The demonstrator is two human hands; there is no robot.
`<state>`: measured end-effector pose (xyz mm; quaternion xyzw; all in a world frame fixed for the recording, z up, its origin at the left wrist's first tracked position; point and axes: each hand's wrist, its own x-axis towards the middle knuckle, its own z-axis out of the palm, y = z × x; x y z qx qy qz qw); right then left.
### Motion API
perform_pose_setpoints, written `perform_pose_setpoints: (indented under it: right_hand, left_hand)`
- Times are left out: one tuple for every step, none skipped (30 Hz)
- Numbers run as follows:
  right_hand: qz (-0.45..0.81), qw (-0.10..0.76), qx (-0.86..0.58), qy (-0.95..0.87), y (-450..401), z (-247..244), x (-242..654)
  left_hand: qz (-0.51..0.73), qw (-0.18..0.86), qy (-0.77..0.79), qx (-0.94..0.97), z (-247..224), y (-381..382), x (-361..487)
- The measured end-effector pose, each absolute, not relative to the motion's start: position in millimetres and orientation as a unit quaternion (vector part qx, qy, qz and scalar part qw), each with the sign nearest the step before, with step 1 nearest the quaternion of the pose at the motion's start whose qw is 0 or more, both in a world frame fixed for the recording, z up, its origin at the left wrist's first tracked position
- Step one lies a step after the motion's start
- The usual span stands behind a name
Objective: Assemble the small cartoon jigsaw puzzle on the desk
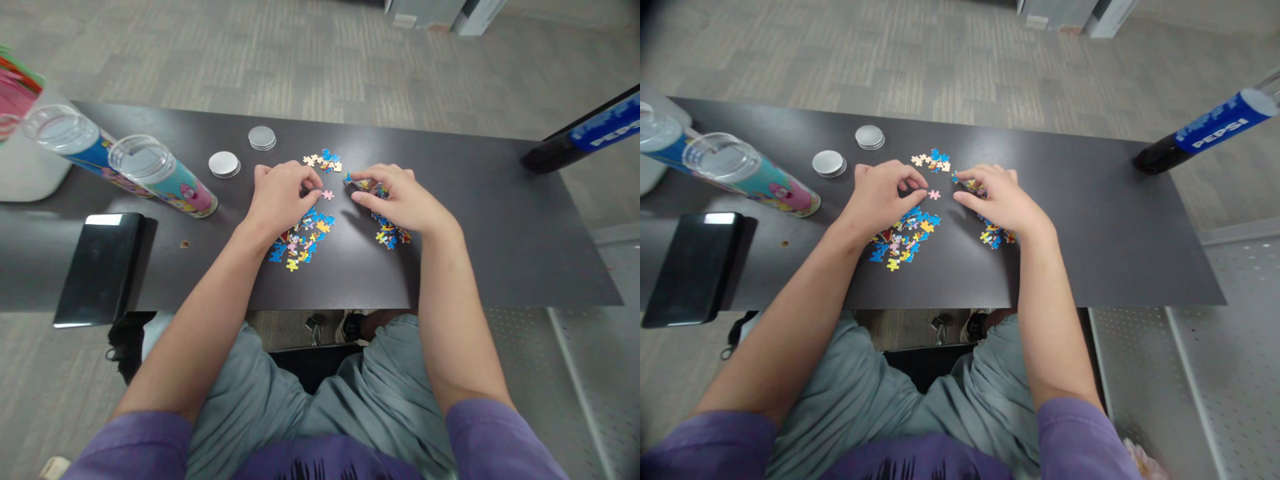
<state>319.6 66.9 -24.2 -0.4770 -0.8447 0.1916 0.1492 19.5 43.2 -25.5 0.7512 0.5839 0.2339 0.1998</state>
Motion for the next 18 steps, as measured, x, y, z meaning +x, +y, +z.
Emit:
perform_pose_setpoints:
  right_hand:
    - [0.195,0.15,-0.481,-0.842,68,-23,323]
    - [0.195,0.153,-0.486,-0.838,68,-22,326]
    - [0.191,0.158,-0.492,-0.835,69,-22,329]
    - [0.184,0.163,-0.498,-0.831,69,-22,330]
    - [0.177,0.167,-0.503,-0.829,69,-22,330]
    - [0.17,0.166,-0.505,-0.83,67,-21,329]
    - [0.165,0.161,-0.501,-0.834,65,-20,326]
    - [0.161,0.152,-0.493,-0.842,61,-19,321]
    - [0.158,0.14,-0.481,-0.851,56,-17,314]
    - [0.156,0.126,-0.466,-0.862,51,-15,307]
    - [0.157,0.111,-0.451,-0.871,46,-14,299]
    - [0.158,0.095,-0.44,-0.879,41,-13,292]
    - [0.159,0.08,-0.432,-0.884,37,-12,287]
    - [0.161,0.068,-0.427,-0.887,34,-11,283]
    - [0.161,0.058,-0.427,-0.888,33,-11,282]
    - [0.16,0.052,-0.431,-0.886,32,-11,283]
    - [0.158,0.047,-0.438,-0.884,32,-10,287]
    - [0.155,0.043,-0.447,-0.88,33,-10,292]
  left_hand:
    - [0.235,0.195,0.587,0.75,-26,43,19]
    - [0.238,0.189,0.591,0.747,-26,43,19]
    - [0.241,0.182,0.596,0.744,-26,43,18]
    - [0.244,0.176,0.601,0.74,-26,43,17]
    - [0.247,0.17,0.606,0.737,-27,43,16]
    - [0.25,0.166,0.61,0.734,-27,44,14]
    - [0.253,0.162,0.613,0.731,-28,45,12]
    - [0.256,0.159,0.615,0.728,-28,45,10]
    - [0.259,0.158,0.617,0.726,-29,46,8]
    - [0.261,0.157,0.618,0.725,-29,47,7]
    - [0.261,0.156,0.618,0.724,-29,47,6]
    - [0.261,0.157,0.619,0.724,-29,48,6]
    - [0.261,0.156,0.62,0.723,-29,48,5]
    - [0.26,0.156,0.621,0.723,-29,48,6]
    - [0.26,0.156,0.622,0.721,-29,48,6]
    - [0.262,0.156,0.624,0.72,-28,47,7]
    - [0.263,0.157,0.625,0.718,-28,47,8]
    - [0.265,0.157,0.624,0.718,-27,46,8]
